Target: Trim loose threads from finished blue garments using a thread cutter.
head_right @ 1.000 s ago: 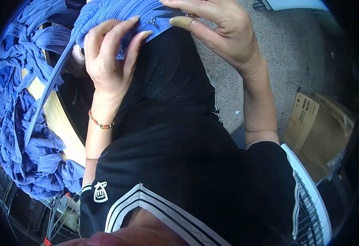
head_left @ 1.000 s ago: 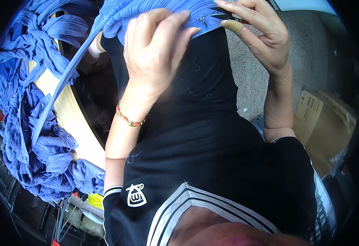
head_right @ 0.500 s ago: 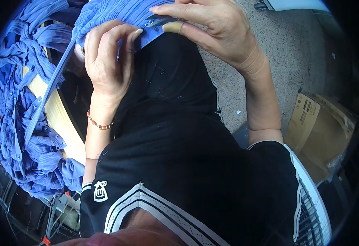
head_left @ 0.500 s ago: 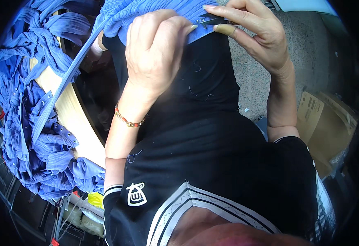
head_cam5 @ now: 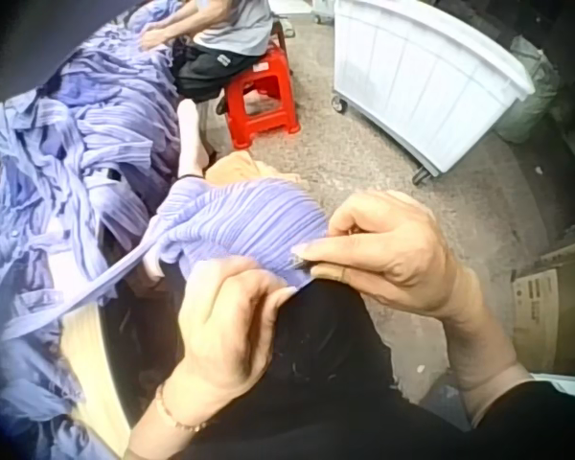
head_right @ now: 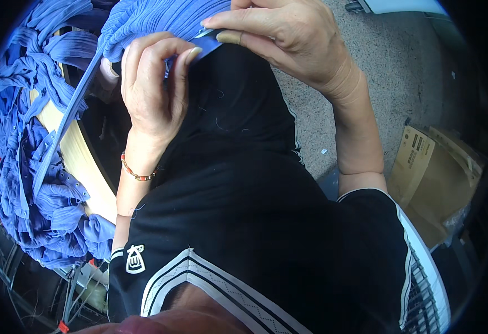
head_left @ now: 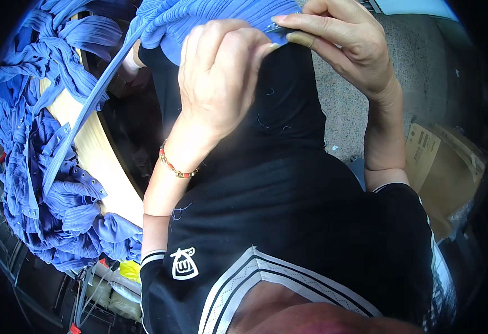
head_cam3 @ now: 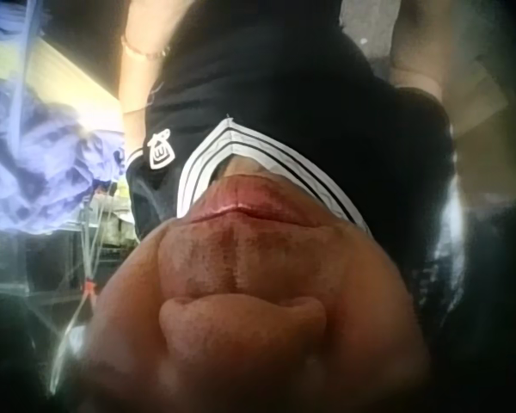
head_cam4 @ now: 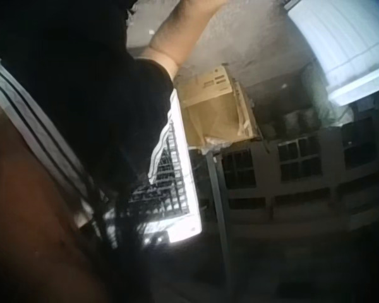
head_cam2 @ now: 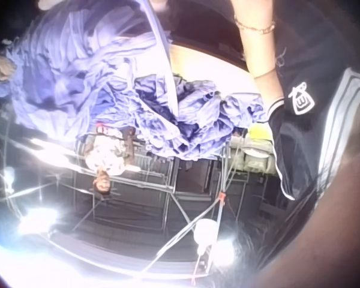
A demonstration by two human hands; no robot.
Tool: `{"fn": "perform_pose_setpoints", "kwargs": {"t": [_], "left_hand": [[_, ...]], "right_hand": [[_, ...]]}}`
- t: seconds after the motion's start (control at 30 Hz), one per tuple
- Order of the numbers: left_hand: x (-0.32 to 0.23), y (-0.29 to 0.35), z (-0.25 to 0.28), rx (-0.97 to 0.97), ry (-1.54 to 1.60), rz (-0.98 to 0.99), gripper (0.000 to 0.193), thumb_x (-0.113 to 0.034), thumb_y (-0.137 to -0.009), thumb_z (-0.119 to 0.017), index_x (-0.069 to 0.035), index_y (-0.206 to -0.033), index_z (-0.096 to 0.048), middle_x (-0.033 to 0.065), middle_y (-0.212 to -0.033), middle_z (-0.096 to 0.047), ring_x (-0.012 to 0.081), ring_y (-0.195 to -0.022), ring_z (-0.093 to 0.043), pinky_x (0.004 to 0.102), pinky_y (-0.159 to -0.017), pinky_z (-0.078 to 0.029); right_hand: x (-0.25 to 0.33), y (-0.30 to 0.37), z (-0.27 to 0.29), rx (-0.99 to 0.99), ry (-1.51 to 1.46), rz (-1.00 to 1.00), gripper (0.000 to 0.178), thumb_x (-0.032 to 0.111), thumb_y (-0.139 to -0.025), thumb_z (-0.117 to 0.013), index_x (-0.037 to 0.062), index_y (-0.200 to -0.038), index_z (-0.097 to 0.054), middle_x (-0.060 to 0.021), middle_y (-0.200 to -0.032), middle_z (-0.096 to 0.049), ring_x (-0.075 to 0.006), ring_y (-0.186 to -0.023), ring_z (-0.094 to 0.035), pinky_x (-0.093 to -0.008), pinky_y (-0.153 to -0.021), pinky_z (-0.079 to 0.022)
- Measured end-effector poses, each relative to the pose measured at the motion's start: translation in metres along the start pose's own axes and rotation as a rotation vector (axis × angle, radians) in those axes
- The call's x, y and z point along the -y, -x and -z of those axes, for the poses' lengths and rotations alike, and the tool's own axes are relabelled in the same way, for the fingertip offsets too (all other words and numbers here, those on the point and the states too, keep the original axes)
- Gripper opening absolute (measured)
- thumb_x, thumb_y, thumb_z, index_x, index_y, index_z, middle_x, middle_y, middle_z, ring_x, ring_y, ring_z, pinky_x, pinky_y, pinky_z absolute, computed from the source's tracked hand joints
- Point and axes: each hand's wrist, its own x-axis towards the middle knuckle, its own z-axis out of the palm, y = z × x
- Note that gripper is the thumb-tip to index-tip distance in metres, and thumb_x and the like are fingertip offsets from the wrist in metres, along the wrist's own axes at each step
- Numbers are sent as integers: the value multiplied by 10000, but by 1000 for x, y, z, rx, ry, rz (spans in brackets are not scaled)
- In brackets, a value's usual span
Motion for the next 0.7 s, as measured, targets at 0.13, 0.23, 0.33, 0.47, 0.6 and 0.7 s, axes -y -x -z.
{"fn": "perform_pose_setpoints", "kwargs": {"t": [0.13,0.23,0.33,0.47,0.6,0.7], "left_hand": [[-17,3,7,40,88,52,228,-102,-771,-820,-76,-946,-677,59,-940,-639,250,-819,-612,358,-728,-472],[-32,3,14,179,235,-109,233,-179,-744,-825,-96,-915,-690,25,-941,-653,195,-827,-623,334,-716,-459],[-27,6,13,153,196,-227,280,-235,-726,-848,-93,-908,-689,33,-959,-661,210,-824,-629,326,-717,-463],[2,9,2,21,-108,14,375,-177,-729,-865,-105,-1065,-715,66,-1070,-658,259,-885,-619,353,-760,-477],[20,18,21,115,-53,-10,289,21,-776,-763,-59,-1048,-709,96,-984,-660,265,-845,-646,357,-741,-504],[24,22,34,108,-20,8,298,112,-773,-728,-30,-1033,-706,113,-961,-681,279,-871,-675,350,-762,-543]], "right_hand": [[-3,3,1,-4,-124,-56,244,81,-811,-817,49,-1052,-794,-63,-835,-638,-187,-718,-589,-303,-638,-444],[-16,20,-4,-149,-261,-117,271,42,-838,-813,3,-1103,-774,-43,-874,-645,-128,-756,-572,-248,-652,-424],[-16,24,-5,-287,-365,-325,307,44,-857,-805,-12,-1155,-753,-23,-912,-630,-101,-786,-549,-229,-679,-412],[-72,25,-67,-721,-1258,290,337,46,-878,-793,-16,-1204,-734,-14,-941,-621,-79,-789,-512,-212,-700,-393],[-15,32,-16,-346,-494,-387,343,58,-876,-804,-18,-1203,-734,-10,-935,-621,-68,-769,-503,-207,-679,-385],[-12,32,-18,-254,-466,-373,352,65,-865,-817,-20,-1197,-736,-2,-920,-617,-58,-745,-497,-204,-649,-373]]}}
